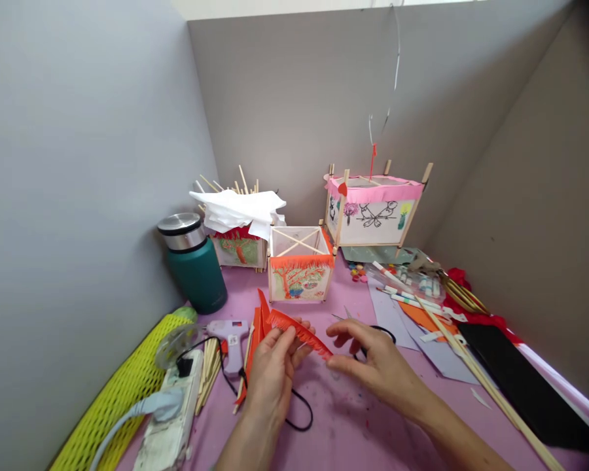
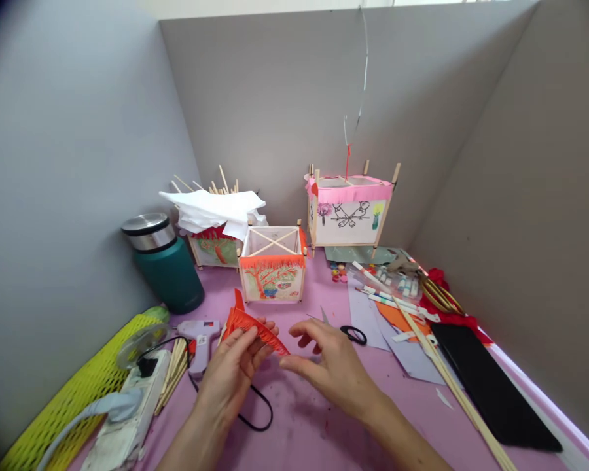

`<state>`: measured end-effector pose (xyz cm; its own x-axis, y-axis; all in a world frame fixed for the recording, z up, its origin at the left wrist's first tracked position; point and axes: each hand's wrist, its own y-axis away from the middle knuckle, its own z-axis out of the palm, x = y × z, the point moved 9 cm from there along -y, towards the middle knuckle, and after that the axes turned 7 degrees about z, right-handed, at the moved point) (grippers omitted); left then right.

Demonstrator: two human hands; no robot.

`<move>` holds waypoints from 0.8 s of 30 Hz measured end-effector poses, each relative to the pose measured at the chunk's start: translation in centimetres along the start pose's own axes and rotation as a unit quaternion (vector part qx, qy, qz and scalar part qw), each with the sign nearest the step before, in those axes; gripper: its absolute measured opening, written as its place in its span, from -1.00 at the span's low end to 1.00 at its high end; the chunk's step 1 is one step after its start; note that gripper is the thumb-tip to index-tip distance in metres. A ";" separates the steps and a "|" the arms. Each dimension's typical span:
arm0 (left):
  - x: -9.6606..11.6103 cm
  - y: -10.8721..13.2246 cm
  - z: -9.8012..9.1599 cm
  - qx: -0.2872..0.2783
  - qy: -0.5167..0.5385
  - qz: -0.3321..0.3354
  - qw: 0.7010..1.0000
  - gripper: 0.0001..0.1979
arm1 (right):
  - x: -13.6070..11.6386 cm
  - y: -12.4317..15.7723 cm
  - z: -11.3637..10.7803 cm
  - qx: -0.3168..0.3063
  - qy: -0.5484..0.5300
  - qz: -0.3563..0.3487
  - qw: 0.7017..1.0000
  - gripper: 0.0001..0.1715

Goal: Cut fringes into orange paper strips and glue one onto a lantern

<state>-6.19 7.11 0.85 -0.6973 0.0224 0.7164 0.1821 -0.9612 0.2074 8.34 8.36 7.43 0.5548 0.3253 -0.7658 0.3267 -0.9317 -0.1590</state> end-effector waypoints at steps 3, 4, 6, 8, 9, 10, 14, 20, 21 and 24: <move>-0.1 0.2 0.8 -0.025 -0.003 0.008 1.000 -0.86 | 1.3 -0.1 0.4 -0.016 -0.036 0.039 0.998 -0.79; -0.1 0.2 1.2 -0.040 -0.003 0.013 0.999 -0.85 | 1.9 -0.2 0.4 -0.026 -0.066 0.056 0.996 -0.76; 0.2 0.2 1.6 -0.065 -0.007 0.028 0.997 -0.81 | 3.0 -0.4 0.6 -0.051 -0.147 0.090 0.984 -0.72; 0.5 -0.1 1.8 -0.073 -0.020 0.036 0.996 -0.79 | 3.8 -0.4 0.8 -0.075 -0.228 0.121 0.963 -0.70; 0.5 -0.2 1.9 -0.080 -0.030 0.033 0.996 -0.78 | 4.1 -0.4 1.0 -0.089 -0.269 0.136 0.949 -0.68; 0.4 -0.2 2.2 -0.094 -0.042 0.028 0.994 -0.78 | 4.4 -0.3 1.4 -0.104 -0.310 0.150 0.933 -0.67; 0.0 0.3 4.3 -0.191 -0.088 0.014 0.978 -0.75 | 4.4 0.2 4.0 -0.188 -0.444 0.197 0.854 -0.63; 0.8 0.5 5.4 -0.230 -0.100 0.027 0.968 -0.89 | 2.8 0.0 5.3 -0.279 -0.431 0.182 0.838 -0.61; 1.3 0.1 5.1 -0.215 -0.112 0.038 0.970 -0.89 | 2.5 -0.4 4.8 -0.277 -0.412 0.166 0.852 -0.61; 2.4 -1.0 4.5 -0.178 -0.145 0.056 0.972 -0.86 | 2.2 -1.6 3.6 -0.255 -0.374 0.136 0.881 -0.67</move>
<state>-4.92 9.36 5.37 -0.4522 -0.0604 0.8899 -0.0420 -0.9952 -0.0889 6.28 9.97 3.76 0.0677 -0.2734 -0.9595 0.6664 -0.7034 0.2475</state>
